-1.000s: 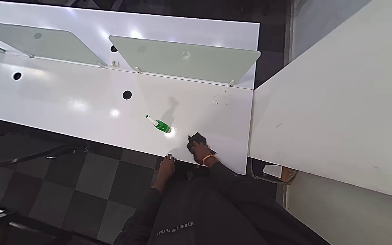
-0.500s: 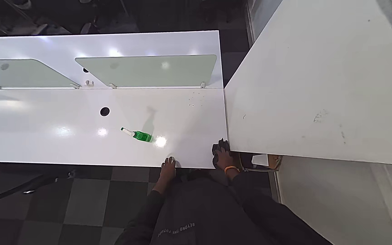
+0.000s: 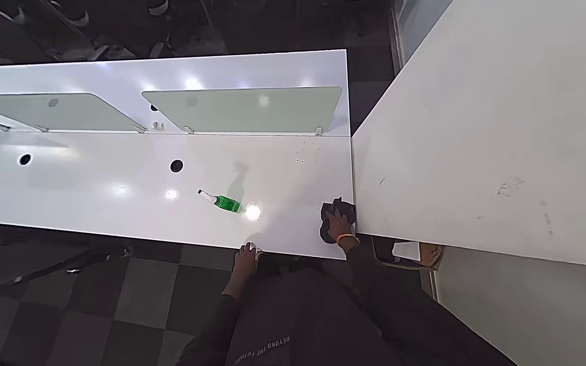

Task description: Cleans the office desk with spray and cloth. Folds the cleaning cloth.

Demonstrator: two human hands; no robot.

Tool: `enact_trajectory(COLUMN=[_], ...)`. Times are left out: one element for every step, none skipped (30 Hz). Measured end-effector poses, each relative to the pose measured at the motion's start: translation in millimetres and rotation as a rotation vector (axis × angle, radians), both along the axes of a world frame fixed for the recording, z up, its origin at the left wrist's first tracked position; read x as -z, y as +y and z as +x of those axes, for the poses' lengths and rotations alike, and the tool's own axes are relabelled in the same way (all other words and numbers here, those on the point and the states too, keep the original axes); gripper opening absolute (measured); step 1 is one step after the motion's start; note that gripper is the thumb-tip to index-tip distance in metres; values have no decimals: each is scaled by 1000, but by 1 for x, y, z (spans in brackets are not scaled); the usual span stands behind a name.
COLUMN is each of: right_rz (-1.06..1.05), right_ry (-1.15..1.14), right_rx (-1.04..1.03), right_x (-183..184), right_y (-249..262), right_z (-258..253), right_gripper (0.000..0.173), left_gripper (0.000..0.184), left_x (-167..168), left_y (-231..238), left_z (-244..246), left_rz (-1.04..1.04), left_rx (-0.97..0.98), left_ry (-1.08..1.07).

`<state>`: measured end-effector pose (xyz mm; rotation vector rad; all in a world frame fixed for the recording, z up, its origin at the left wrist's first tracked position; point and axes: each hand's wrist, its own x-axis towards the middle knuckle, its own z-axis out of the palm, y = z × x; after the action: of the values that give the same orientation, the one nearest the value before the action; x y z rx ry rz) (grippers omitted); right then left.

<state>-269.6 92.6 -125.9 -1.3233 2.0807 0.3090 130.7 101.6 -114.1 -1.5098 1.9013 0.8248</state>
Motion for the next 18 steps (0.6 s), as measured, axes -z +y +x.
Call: enact_trajectory(right_rz=[6, 13, 21, 20, 11, -5, -23, -36, -46, -51, -48, -29, -7, 17, 33, 37, 38, 29], right_ry=[-3, -6, -8, -12, -24, -42, -62, -89, -118, -151, -182, -206, -221, -230, -237, -242, -252, -255], right_rx=[1, -6, -23, -53, -96, -151, -219, -294, -374, -453, -528, -593, -645, -677, -691, -686, -663, -628], right_x=[-3, -4, -5, -6, -8, -10, -13, -15, -13, -9, -6, -5, -6, -6, -7, -7, -8, -9], right_y=[-11, -21, -29, -35, -39, -40, -39, -37, -31, -25, -17, -8, 0, 7, 12, 16, 18, 20], right_z=[0, 2, 6, 12, 21, 33, 48, 66, 86, 105, 124, 141, 154, 164, 168, 167, 160, 149], right_gripper=[81, 79, 77, 75, 73, 70, 67, 64, 62, 59, 56, 51, 48, 47, 45, 43, 44, 44], left_gripper=[52, 52, 53, 52, 52, 52, 51, 52, 52, 52, 52, 52, 52, 52, 52, 51, 51, 50], left_x=[-2, -3, -4, -5, -5, -5, -5, -5, -5, -4, -4, -4, -3, -2, -2, -1, -1, 0], left_y=[2, 3, 5, 7, 9, 10, 12, 13, 14, 15, 15, 15, 15, 15, 14, 14, 13, 13], left_z=[3, 5, 7, 9, 10, 11, 11, 11, 11, 11, 11, 11, 10, 9, 7, 6, 4, 2], left_rz=[2, 7, 8, 7, 4, 3, 2, 3, 4, 7, 11, 12, 12, 13, 14, 17, 21, 23], left_rx=[-13, -24, -31, -34, -38, -40, -40, -39, -39, -39, -37, -33, -29, -23, -19, -13, -3, 8], left_ry=[3, 5, 7, 9, 12, 13, 12, 9, 6, 8, 13, 16, 18, 17, 20, 22, 18, 11])
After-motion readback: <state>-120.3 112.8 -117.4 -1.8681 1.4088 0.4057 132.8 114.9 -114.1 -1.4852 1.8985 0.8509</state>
